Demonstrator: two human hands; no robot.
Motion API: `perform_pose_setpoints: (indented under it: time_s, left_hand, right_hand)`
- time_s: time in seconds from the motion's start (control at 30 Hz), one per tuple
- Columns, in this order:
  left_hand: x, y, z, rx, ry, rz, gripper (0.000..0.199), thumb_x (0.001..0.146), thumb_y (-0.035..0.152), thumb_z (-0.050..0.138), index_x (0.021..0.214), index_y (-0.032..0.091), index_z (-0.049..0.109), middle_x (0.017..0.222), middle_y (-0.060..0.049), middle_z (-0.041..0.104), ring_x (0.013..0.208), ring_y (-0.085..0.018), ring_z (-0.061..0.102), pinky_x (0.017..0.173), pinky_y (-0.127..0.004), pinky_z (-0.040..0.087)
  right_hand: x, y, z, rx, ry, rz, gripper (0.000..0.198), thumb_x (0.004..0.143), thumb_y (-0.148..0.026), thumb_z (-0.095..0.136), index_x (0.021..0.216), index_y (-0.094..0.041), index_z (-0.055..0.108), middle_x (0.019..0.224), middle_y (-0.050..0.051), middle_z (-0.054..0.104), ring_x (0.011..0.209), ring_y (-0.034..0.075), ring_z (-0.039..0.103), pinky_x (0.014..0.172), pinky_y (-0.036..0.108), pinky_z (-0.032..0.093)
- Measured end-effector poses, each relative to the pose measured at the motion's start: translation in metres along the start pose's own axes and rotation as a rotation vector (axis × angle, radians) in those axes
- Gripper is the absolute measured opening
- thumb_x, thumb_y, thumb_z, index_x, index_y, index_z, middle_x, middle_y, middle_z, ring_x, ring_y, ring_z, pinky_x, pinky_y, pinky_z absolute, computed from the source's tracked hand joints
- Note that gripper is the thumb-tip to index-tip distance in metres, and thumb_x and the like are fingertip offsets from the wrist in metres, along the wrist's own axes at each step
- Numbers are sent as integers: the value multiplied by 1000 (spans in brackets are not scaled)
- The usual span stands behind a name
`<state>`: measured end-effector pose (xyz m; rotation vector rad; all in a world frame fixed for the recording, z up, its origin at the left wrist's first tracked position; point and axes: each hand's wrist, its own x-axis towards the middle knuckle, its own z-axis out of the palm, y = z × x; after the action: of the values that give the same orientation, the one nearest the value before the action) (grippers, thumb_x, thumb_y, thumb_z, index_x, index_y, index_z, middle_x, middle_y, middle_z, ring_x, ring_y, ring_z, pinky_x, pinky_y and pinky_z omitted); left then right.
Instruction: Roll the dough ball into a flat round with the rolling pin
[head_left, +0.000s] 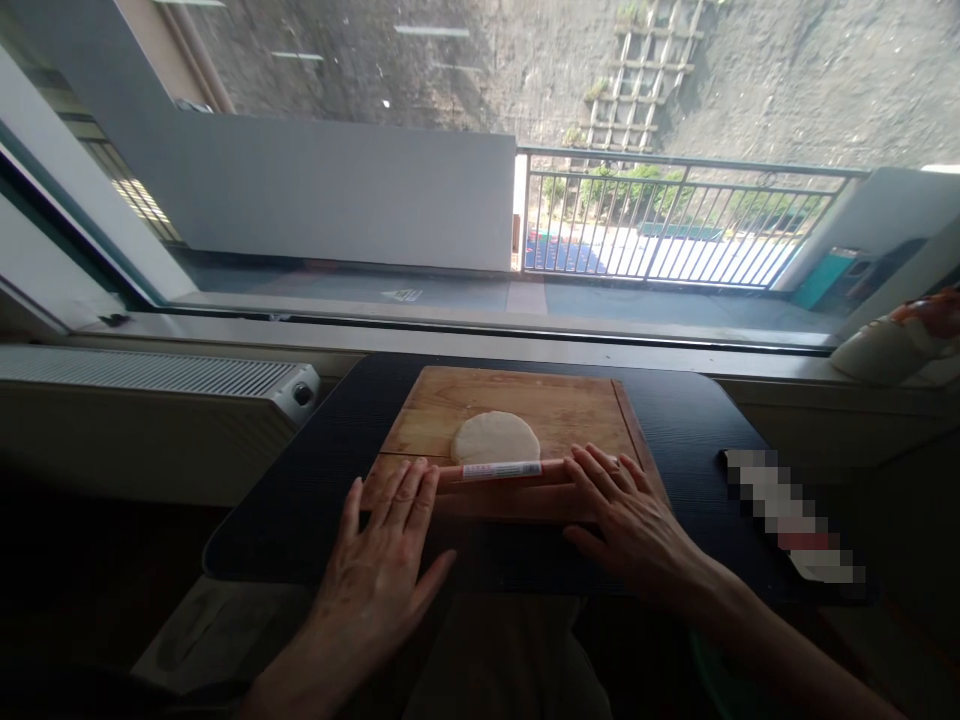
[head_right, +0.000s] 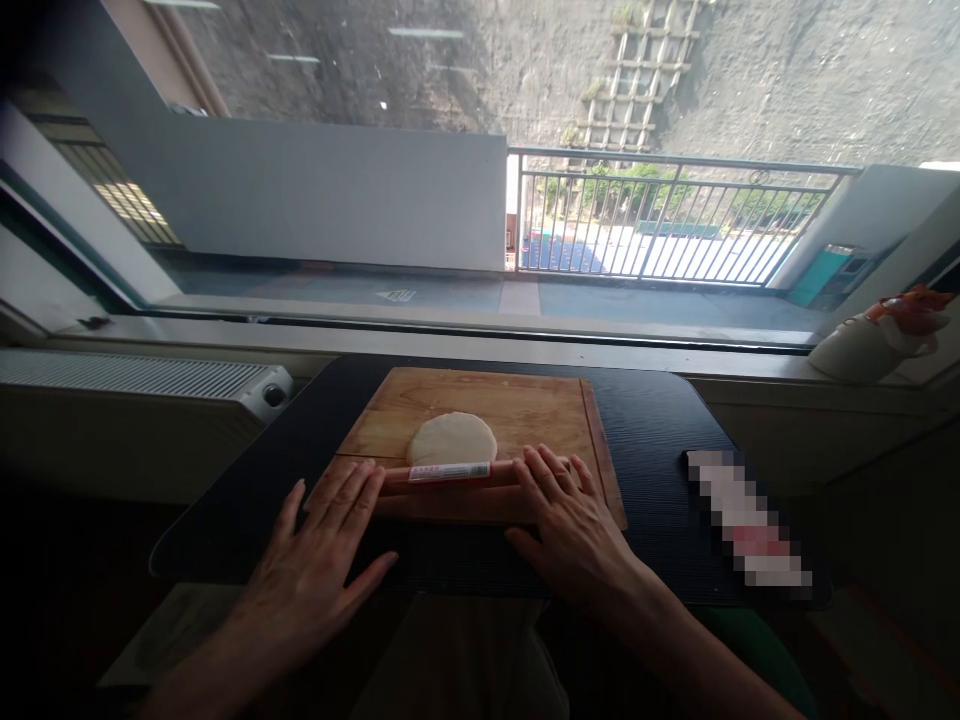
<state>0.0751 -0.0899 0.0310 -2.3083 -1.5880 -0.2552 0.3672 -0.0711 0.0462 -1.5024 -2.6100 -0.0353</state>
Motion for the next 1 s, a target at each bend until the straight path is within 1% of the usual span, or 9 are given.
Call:
perform_pose_setpoints:
  time_s: [0.1,0.23,0.37,0.47,0.57,0.73,0.83,0.9,1.0]
  left_hand:
    - [2,3,4,0,27,-45,73,80,46,42,141,9,25,147,-14,25,137,-29,17,111,-54,4]
    - [-3,8,4,-16,21,-56,70,82,46,40,141,12,25,145,-14,32,135,-29,25,110,-55,3]
    - [-15,14,5,-41,40,-24,76,81,48,41,144,13,16,148,-13,24,136,-29,22,110,-55,3]
    - [-6,15,7,-41,57,-90,77,81,46,42,144,10,15,148,-15,22,137,-29,18,110,-56,3]
    - [6,14,6,-40,81,-140,75,82,44,42,143,10,17,147,-15,24,137,-30,16,110,-57,3]
    - [6,14,4,-55,65,-21,71,82,42,44,142,13,23,148,-11,23,137,-29,15,110,-56,2]
    - [11,8,7,-32,56,-86,69,82,42,43,142,11,24,147,-13,24,138,-30,15,110,-58,1]
    - [15,4,7,-17,52,-135,67,83,41,43,141,11,27,147,-13,25,138,-30,14,109,-59,1]
    - [13,5,7,-33,44,-87,65,83,42,43,140,13,29,148,-11,24,138,-29,15,110,-57,1]
  right_hand:
    - [17,2,-1,9,10,36,68,89,-54,32,143,-15,23,149,10,20,138,25,11,109,49,14]
    - [45,7,-2,19,14,43,68,89,-56,30,142,-14,24,148,12,24,138,25,12,109,50,14]
    - [57,11,1,18,38,-24,65,89,-55,30,142,-18,26,148,10,25,138,24,10,109,50,12]
    - [74,13,3,26,41,-7,64,90,-57,24,141,-19,26,148,9,24,138,24,9,109,50,10]
    - [99,13,4,48,0,34,65,90,-59,16,141,-20,27,149,9,23,138,25,9,108,51,10]
    - [134,9,5,37,-7,30,63,90,-59,13,138,-24,33,148,8,25,137,26,11,107,51,11]
    - [154,4,4,47,25,19,61,90,-59,13,134,-25,39,145,6,31,136,26,15,106,51,12]
    - [164,0,5,65,22,19,59,91,-58,13,132,-26,41,143,5,35,135,26,18,105,51,15]
    - [167,-3,7,66,10,14,57,92,-56,12,130,-28,43,142,4,36,135,26,18,105,51,15]
